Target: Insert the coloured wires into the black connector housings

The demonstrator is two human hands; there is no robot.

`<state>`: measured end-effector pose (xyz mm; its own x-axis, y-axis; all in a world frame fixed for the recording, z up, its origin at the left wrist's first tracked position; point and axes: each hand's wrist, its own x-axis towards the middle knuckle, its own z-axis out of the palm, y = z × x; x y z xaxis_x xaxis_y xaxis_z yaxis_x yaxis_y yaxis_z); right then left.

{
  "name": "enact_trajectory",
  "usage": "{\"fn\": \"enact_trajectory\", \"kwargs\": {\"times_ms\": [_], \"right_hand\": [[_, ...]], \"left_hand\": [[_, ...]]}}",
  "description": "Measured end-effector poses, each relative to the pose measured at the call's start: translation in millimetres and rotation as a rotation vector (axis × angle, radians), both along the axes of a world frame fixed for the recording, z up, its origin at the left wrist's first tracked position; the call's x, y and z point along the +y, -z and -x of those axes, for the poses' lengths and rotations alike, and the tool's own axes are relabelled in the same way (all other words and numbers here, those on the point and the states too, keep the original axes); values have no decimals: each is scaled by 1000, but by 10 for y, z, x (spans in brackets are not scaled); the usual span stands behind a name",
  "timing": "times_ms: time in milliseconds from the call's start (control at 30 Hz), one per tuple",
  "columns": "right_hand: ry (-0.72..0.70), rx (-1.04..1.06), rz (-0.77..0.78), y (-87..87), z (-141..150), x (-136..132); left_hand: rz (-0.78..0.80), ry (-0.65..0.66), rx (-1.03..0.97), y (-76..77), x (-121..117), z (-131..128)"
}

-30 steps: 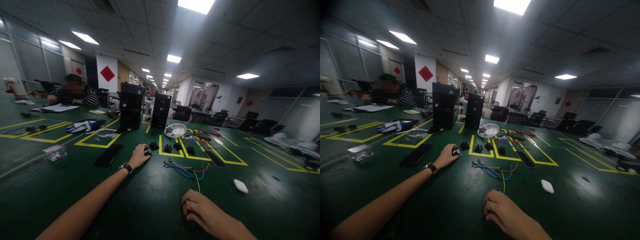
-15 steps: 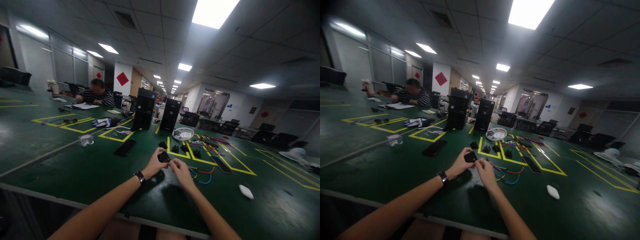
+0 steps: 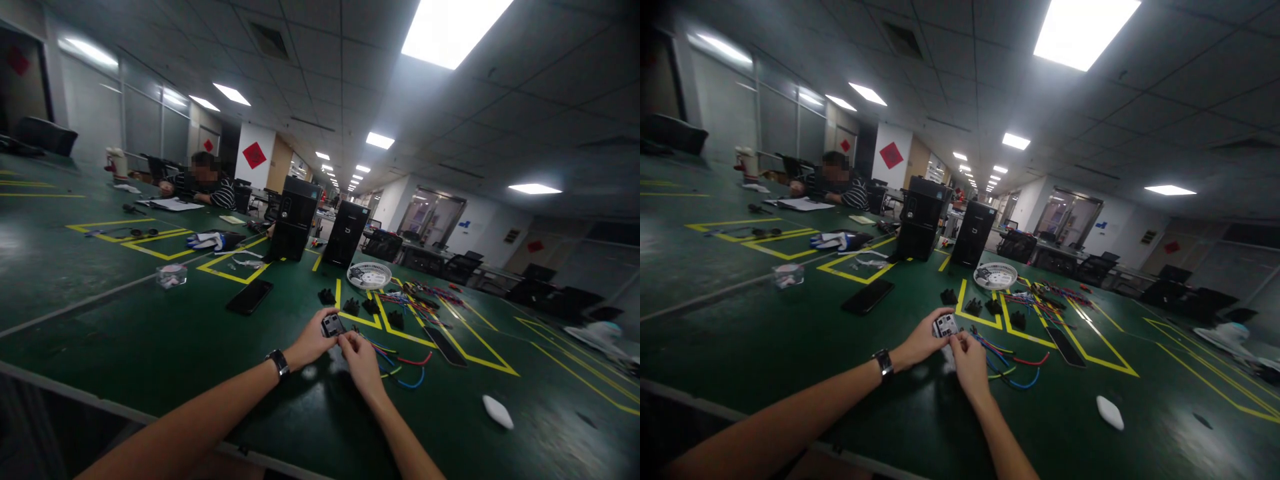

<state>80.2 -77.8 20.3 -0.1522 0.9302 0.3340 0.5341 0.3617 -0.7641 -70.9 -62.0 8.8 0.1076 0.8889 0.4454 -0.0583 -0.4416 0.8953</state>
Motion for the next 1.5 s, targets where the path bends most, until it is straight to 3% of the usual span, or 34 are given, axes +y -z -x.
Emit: {"fn": "enact_trajectory", "kwargs": {"times_ms": [233,333,533,700,867,1100,1233,1367,1500], "right_hand": [[16,-31,-4,14,-8,7],[12,-47,-3,38,-17,17],[-58,-60,18,55,-13,23],[-133,-54,48,80,-19,21],[-156,-18,73,86,-34,38],[-305,119,209,48,23,-29],[-367,273,329,82,120,-53],[-270,250,300,-38,208,-22],[-147,131,76,-340,222,-141]], "left_hand": [[50,61,-65,78,34,-11],[63,41,-63,53,2,-9],[-65,-30,7,-32,-70,-2],[-15,50,-91,-30,-104,-15],[-22,-2,-54,-23,-111,-15],[82,69,-249,-227,-89,13],[111,-5,-313,-326,-51,-69],[218,-106,-488,-375,90,-236],[358,-266,-694,-413,380,-268]]}}
